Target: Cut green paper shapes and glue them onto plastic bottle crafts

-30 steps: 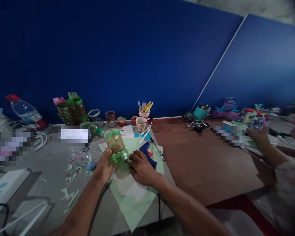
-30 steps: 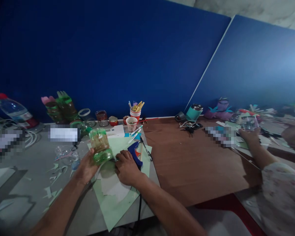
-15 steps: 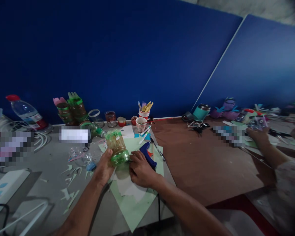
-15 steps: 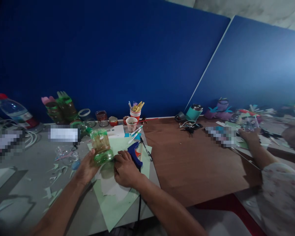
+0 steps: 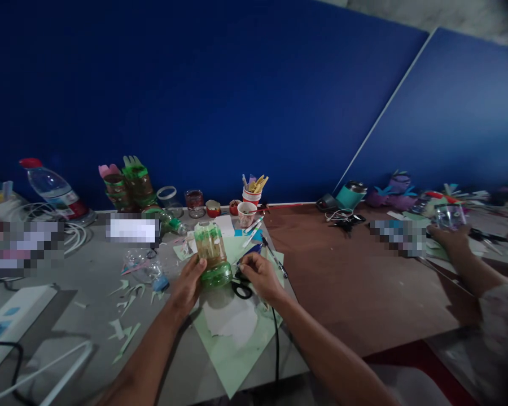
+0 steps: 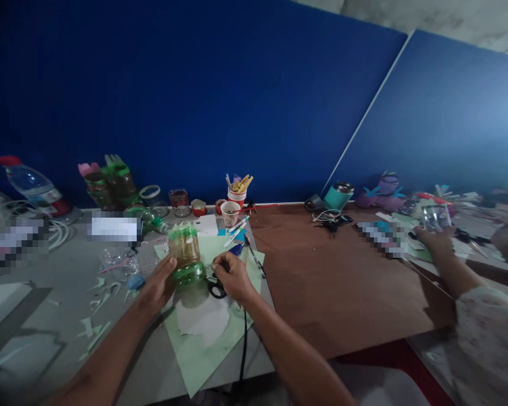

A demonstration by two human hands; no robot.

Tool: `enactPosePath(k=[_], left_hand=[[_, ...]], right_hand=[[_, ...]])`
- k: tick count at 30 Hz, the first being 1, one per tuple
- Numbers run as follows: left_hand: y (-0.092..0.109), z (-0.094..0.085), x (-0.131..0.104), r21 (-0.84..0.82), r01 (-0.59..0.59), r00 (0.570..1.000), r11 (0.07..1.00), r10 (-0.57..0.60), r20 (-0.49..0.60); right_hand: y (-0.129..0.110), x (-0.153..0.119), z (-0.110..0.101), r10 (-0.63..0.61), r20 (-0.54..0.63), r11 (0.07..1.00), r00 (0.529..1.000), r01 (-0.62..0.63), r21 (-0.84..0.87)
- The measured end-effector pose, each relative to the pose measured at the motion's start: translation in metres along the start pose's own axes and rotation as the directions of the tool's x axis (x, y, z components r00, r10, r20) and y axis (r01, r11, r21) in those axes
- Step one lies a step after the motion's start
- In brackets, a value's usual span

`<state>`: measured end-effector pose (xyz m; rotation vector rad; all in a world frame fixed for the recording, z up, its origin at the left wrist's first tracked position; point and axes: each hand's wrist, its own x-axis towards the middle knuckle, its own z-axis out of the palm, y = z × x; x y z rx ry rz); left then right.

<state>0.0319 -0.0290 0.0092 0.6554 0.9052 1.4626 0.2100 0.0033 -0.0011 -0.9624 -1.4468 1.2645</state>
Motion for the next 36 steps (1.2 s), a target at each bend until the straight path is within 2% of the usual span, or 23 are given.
enactPosePath(k=[6, 12, 22, 29, 36], left_hand=[[0.0037, 0.0037, -0.0029, 0.0, 0.02, 1.0, 1.0, -0.02, 0.004], [0.0017, 0.0015, -0.0031, 0.015, 0.038, 0.999, 0.999, -0.037, -0.033], [0.0033, 0.0055, -0.0046, 0.038, 0.028, 0.999, 0.999, -0.027, -0.03], [-0.0015, -0.002, -0.0035, 0.166, -0.004, 1.0, 0.986, 0.0, 0.028], [-0.0039, -0.004, -0.0027, 0.229, -0.014, 0.998, 0.973, 0.001, 0.057]], right_hand=[[-0.0018, -0.0019, 0.0026, 0.091, 0.08, 0.946, 0.993, -0.111, 0.305], [-0.0023, -0.0024, 0.001, 0.126, 0.092, 0.887, 0.988, -0.154, 0.435], [-0.0024, -0.0024, 0.0025, 0.12, 0.071, 0.893, 0.99, -0.14, 0.429], [-0.0043, -0.0046, 0.0026, 0.112, 0.092, 0.908, 0.99, -0.139, 0.394], [-0.0009, -0.0034, 0.0029, 0.125, 0.052, 0.93, 0.991, -0.135, 0.342]])
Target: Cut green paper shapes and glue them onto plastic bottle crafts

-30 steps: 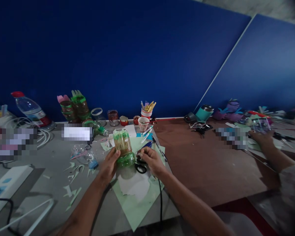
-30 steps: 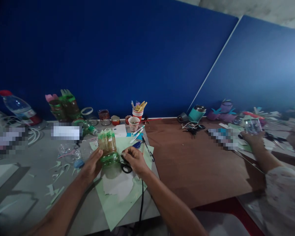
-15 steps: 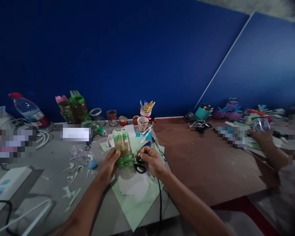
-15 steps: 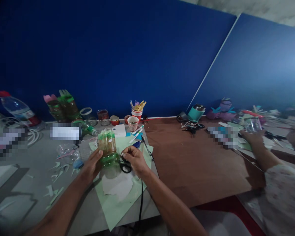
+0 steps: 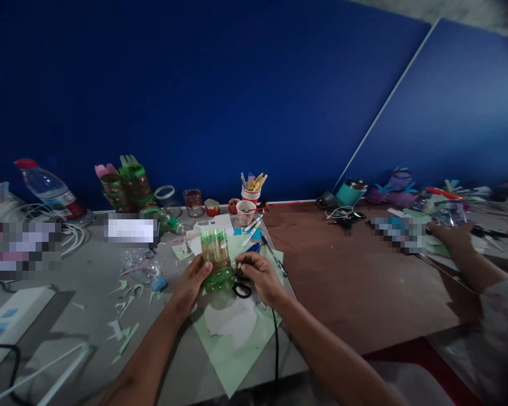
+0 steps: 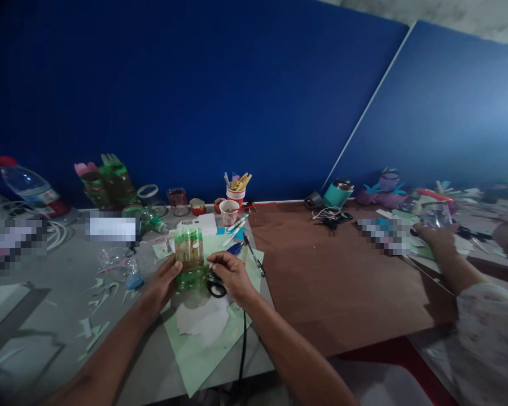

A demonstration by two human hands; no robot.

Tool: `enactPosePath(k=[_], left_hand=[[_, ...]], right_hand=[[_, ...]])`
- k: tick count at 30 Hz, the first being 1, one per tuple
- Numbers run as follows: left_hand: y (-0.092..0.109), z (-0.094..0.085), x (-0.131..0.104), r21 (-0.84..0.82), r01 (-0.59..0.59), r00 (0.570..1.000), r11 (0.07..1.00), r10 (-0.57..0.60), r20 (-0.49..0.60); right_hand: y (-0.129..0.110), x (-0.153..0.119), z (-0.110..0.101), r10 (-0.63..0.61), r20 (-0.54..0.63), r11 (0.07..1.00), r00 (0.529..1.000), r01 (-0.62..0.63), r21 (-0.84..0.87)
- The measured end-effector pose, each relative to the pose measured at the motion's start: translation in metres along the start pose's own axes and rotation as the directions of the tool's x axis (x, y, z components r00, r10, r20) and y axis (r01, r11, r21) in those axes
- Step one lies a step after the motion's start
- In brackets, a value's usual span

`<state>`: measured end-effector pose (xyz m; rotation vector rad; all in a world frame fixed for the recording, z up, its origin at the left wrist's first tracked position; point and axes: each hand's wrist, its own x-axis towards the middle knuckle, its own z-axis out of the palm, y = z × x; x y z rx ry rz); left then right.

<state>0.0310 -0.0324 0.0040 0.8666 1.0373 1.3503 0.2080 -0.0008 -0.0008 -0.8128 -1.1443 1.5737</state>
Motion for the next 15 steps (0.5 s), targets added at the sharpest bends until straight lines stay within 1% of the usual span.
enactPosePath(k=[4, 9, 12, 15], left_hand=[[-0.0026, -0.0029, 0.0012, 0.03, -0.026, 1.0, 0.999, 0.026, 0.01], [-0.0057, -0.0045, 0.0026, 0.031, -0.016, 1.0, 0.999, 0.016, 0.0], [-0.0057, -0.0037, 0.0028, 0.055, -0.012, 1.0, 0.998, 0.012, 0.001], [-0.0049, -0.0032, 0.0025, 0.082, -0.023, 0.999, 0.996, 0.021, 0.034]], right_hand=[[0.0032, 0.001, -0.0022, -0.006, -0.018, 1.0, 1.0, 0.006, -0.022], [-0.0005, 0.0006, -0.0009, -0.003, -0.05, 0.998, 0.999, 0.006, 0.057], [-0.0039, 0.0012, 0.0003, -0.033, -0.08, 0.997, 0.996, 0.038, 0.064], [-0.0067, 0.0014, 0.0012, -0.067, -0.098, 0.997, 0.993, 0.07, 0.03]])
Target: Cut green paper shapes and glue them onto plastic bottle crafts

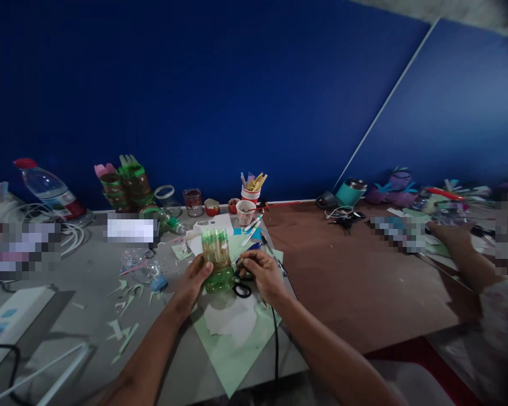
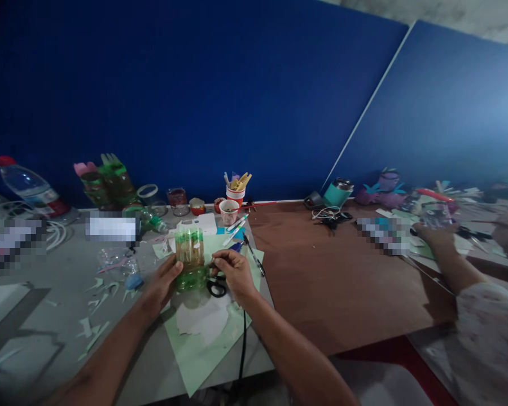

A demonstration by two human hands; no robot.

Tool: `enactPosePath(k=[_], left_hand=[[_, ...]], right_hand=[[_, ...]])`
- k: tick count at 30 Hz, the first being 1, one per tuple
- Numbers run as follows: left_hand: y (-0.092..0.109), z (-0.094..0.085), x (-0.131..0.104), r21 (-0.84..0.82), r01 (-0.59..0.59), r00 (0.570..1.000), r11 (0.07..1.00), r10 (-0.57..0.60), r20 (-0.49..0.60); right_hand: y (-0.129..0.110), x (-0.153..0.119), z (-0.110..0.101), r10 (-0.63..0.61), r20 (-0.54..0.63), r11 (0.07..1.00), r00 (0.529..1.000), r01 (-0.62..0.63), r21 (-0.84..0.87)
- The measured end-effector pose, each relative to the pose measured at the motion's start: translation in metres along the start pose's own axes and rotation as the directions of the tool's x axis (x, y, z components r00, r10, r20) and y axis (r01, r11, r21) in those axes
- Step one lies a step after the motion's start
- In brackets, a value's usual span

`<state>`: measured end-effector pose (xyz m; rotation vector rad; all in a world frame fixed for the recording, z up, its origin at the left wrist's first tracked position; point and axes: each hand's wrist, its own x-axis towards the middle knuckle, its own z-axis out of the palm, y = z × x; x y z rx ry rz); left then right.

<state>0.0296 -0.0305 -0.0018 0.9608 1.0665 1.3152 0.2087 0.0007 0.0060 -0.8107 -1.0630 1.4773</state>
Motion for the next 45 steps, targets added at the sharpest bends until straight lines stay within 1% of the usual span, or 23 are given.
enactPosePath(k=[4, 6, 8, 11, 13, 15, 17, 19, 20, 23, 28, 30, 32, 35, 41, 45], left_hand=[[0.001, 0.0, 0.0, 0.082, -0.014, 1.0, 0.997, 0.014, -0.001], [0.001, 0.0, 0.001, 0.13, -0.027, 1.0, 0.991, 0.028, -0.004], [0.001, 0.001, 0.002, 0.158, -0.034, 0.999, 0.987, 0.033, 0.005], [0.002, 0.003, 0.002, 0.192, -0.033, 0.999, 0.981, 0.031, 0.014], [0.004, 0.005, 0.002, 0.223, -0.041, 0.999, 0.974, 0.036, 0.027], [0.005, 0.005, 0.002, 0.251, -0.06, 0.997, 0.966, 0.046, 0.06], [0.005, 0.005, 0.002, 0.277, -0.075, 0.994, 0.958, 0.05, 0.095], [0.002, 0.004, 0.004, 0.295, -0.082, 0.992, 0.952, 0.051, 0.114], [0.001, 0.003, 0.004, 0.299, -0.087, 0.991, 0.95, 0.053, 0.121], [-0.004, 0.002, 0.006, 0.299, -0.102, 0.987, 0.949, 0.058, 0.152], [-0.006, 0.002, 0.006, 0.32, -0.119, 0.982, 0.94, 0.065, 0.175], [-0.006, 0.003, 0.005, 0.341, -0.108, 0.984, 0.934, 0.051, 0.173], [-0.005, 0.004, 0.004, 0.352, -0.1, 0.985, 0.931, 0.043, 0.168], [-0.005, 0.004, 0.004, 0.353, -0.103, 0.985, 0.93, 0.047, 0.164], [-0.006, 0.004, 0.003, 0.353, -0.107, 0.984, 0.929, 0.048, 0.171], [-0.006, 0.004, 0.003, 0.366, -0.111, 0.982, 0.924, 0.045, 0.183]], right_hand=[[-0.002, -0.002, 0.001, -0.061, 0.015, 0.994, 0.998, 0.062, -0.087], [-0.002, -0.003, 0.001, -0.117, 0.04, 0.981, 0.992, 0.122, -0.151], [-0.001, -0.004, 0.001, -0.198, 0.073, 0.957, 0.977, 0.209, -0.199], [0.001, -0.003, 0.0, -0.322, 0.108, 0.908, 0.94, 0.339, -0.246], [0.001, -0.003, 0.0, -0.385, 0.117, 0.862, 0.915, 0.402, -0.308], [-0.001, -0.004, -0.001, -0.449, 0.132, 0.8, 0.884, 0.463, -0.382], [-0.004, -0.005, -0.001, -0.516, 0.168, 0.723, 0.84, 0.533, -0.441], [-0.006, -0.007, -0.001, -0.567, 0.207, 0.653, 0.798, 0.588, -0.477], [-0.007, -0.008, -0.001, -0.58, 0.219, 0.629, 0.784, 0.602, -0.491], [-0.008, -0.009, -0.001, -0.59, 0.231, 0.595, 0.774, 0.61, -0.523], [-0.008, -0.01, 0.0, -0.595, 0.238, 0.574, 0.768, 0.613, -0.542], [-0.009, -0.01, 0.001, -0.589, 0.226, 0.576, 0.776, 0.599, -0.557], [-0.009, -0.012, 0.002, -0.569, 0.213, 0.579, 0.794, 0.571, -0.581], [-0.01, -0.014, 0.003, -0.547, 0.23, 0.562, 0.805, 0.557, -0.612], [-0.011, -0.015, 0.004, -0.565, 0.326, 0.43, 0.758, 0.608, -0.667], [-0.013, -0.014, 0.005, -0.601, 0.37, 0.349, 0.708, 0.65, -0.676]])
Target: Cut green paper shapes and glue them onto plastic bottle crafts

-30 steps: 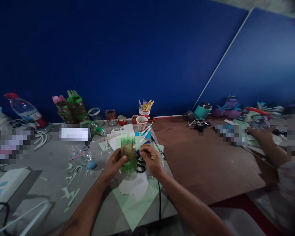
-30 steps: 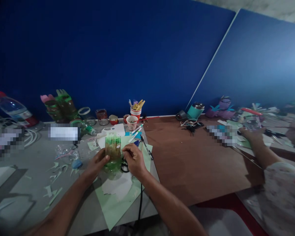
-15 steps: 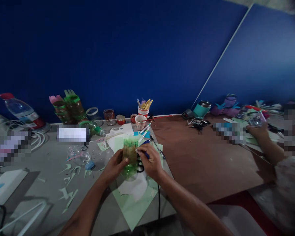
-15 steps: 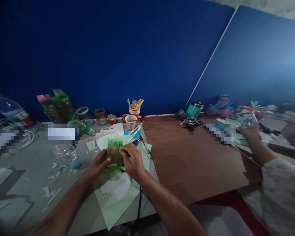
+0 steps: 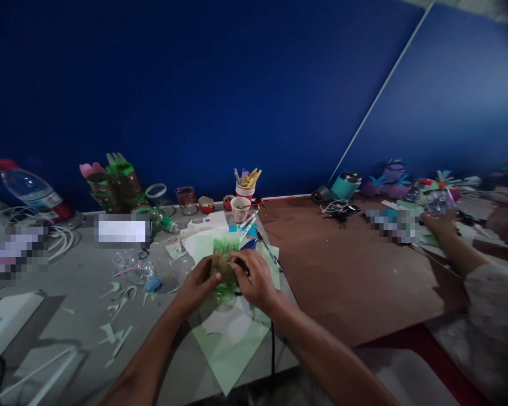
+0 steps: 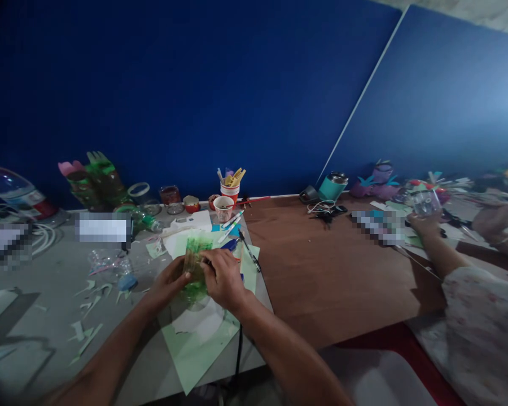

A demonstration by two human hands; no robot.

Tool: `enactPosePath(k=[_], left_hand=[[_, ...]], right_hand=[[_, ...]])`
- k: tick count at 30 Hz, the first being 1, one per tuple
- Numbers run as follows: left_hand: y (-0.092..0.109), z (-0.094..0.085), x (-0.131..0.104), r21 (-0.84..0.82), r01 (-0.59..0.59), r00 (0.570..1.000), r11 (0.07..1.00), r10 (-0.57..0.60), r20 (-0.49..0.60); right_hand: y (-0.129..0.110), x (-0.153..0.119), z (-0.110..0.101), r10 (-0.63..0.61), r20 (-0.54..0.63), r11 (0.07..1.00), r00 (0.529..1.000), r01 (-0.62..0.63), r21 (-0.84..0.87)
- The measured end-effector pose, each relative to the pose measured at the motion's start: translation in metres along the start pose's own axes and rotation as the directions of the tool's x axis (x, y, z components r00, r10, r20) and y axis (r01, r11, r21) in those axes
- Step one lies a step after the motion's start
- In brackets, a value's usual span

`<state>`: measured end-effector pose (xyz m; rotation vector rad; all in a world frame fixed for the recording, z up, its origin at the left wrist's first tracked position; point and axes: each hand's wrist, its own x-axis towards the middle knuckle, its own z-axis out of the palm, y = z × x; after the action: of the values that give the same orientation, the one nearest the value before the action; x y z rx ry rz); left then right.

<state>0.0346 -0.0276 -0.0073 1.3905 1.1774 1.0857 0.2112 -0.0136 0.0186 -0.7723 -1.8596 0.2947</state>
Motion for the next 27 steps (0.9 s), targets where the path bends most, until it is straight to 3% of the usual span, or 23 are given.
enactPosePath(k=[10, 27], left_hand=[[-0.0033, -0.0008, 0.0002, -0.013, 0.001, 1.0, 1.0, -0.001, 0.029], [-0.0011, 0.0004, -0.0007, 0.042, -0.001, 1.0, 0.999, 0.001, 0.013]], right_hand=[[0.005, 0.0012, 0.0018, -0.084, -0.034, 0.994, 0.996, 0.082, -0.073], [0.0015, 0.0037, 0.0013, -0.164, 0.016, 0.953, 0.986, 0.163, -0.254]])
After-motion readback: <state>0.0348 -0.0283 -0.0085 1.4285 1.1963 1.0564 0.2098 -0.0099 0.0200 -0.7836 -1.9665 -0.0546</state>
